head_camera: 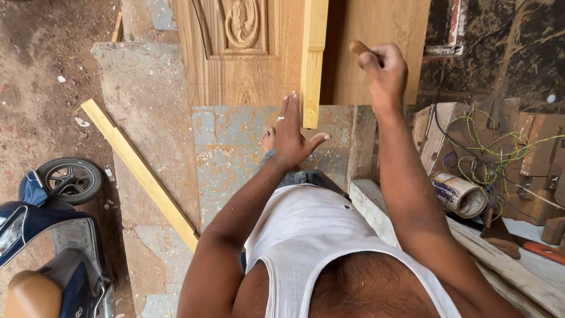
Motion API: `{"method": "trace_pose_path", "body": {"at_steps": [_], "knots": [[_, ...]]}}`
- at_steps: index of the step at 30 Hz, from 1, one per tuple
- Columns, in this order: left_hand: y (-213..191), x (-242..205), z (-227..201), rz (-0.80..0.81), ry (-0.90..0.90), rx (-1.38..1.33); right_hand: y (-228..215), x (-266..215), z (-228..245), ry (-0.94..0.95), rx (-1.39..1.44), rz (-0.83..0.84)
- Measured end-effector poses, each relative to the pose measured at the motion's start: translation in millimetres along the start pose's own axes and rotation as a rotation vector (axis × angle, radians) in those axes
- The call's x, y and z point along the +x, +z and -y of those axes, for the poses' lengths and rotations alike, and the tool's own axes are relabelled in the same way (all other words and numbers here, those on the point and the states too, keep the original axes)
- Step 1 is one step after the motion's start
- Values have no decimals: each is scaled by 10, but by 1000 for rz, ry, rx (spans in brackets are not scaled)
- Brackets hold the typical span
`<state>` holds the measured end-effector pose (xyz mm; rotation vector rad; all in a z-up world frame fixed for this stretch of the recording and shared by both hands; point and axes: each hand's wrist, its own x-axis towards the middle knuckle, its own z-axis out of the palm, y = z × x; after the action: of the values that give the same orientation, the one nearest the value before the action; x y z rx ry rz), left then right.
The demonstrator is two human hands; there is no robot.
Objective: Using a chisel to carve and shape wooden components for a headboard or furniture piece.
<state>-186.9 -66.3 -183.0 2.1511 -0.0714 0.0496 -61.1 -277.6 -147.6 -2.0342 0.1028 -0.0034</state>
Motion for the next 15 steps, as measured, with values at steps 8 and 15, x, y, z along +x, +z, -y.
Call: {"method": "trace_pose_path", "body": {"at_steps": [8,15], "knots": [[104,1788,-251,-248,-16,197,-731,-450,-714,104,45,108],[503,2530,-164,-34,-506,296,-1394,-25,-961,24,-133,267]]}}
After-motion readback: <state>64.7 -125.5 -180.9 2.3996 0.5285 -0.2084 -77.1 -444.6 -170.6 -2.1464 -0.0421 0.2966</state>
